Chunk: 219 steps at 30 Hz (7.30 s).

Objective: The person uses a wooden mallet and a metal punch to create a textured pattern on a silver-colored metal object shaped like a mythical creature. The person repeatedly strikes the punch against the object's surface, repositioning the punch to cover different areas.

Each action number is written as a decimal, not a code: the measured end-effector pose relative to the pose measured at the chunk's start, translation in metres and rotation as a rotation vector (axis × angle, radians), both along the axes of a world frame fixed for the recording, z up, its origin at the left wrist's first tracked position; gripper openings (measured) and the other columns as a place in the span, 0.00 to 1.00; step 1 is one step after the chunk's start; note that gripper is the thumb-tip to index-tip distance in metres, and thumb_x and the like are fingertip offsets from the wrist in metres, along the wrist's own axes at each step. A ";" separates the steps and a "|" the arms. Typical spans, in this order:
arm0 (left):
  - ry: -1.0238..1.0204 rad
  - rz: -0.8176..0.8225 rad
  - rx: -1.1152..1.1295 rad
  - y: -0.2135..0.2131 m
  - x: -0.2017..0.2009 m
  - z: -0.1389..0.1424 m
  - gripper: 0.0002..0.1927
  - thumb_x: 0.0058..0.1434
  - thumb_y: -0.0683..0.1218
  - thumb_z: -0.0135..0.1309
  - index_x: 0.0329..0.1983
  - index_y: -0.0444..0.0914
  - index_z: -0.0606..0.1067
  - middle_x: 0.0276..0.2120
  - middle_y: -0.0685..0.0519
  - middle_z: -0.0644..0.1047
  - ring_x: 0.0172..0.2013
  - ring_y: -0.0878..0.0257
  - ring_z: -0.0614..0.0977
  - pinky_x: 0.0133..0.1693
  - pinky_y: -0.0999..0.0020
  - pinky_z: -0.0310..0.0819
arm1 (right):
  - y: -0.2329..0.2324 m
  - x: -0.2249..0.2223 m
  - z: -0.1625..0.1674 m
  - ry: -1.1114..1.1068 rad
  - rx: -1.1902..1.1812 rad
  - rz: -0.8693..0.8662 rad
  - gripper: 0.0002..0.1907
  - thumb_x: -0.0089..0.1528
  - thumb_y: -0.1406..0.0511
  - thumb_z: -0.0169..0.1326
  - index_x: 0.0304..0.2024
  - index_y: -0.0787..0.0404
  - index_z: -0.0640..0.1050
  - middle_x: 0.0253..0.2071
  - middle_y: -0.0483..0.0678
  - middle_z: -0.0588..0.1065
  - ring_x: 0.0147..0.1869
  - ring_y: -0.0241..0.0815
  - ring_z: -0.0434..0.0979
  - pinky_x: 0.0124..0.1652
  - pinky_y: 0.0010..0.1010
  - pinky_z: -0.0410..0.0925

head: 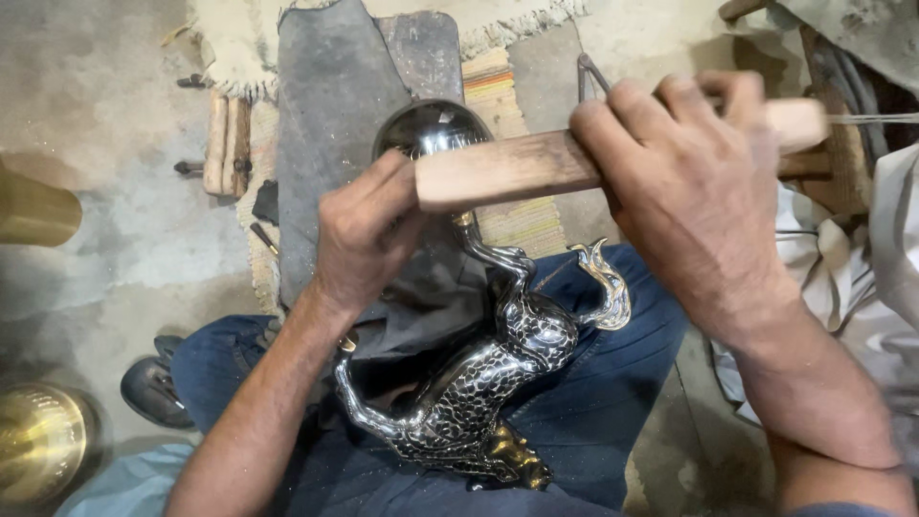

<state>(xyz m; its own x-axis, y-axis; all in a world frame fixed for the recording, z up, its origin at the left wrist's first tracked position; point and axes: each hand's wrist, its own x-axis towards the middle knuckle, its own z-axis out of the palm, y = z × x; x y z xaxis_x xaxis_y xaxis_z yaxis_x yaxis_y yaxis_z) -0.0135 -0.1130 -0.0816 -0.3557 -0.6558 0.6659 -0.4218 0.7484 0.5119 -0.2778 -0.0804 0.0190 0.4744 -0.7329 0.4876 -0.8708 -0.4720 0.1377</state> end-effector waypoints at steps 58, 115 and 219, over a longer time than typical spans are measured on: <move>0.106 0.030 -0.100 -0.006 0.031 -0.046 0.14 0.72 0.49 0.63 0.56 0.45 0.73 0.40 0.56 0.79 0.37 0.68 0.83 0.40 0.74 0.87 | -0.007 0.038 0.012 0.279 -0.142 0.020 0.14 0.57 0.71 0.65 0.42 0.58 0.75 0.37 0.48 0.75 0.43 0.47 0.77 0.44 0.41 0.69; 0.302 -0.065 -0.015 -0.009 0.047 -0.068 0.15 0.67 0.44 0.66 0.55 0.43 0.77 0.35 0.57 0.80 0.30 0.70 0.81 0.30 0.77 0.81 | -0.008 0.068 0.023 0.334 0.027 -0.069 0.10 0.66 0.67 0.62 0.46 0.58 0.74 0.41 0.46 0.71 0.47 0.45 0.73 0.50 0.39 0.63; 1.095 -0.283 0.552 0.243 0.106 0.056 0.13 0.75 0.46 0.51 0.54 0.33 0.76 0.41 0.42 0.82 0.44 0.53 0.85 0.51 0.55 0.83 | 0.141 0.116 -0.122 -0.838 0.819 -0.277 0.25 0.61 0.59 0.61 0.56 0.65 0.77 0.37 0.59 0.82 0.39 0.48 0.85 0.38 0.36 0.77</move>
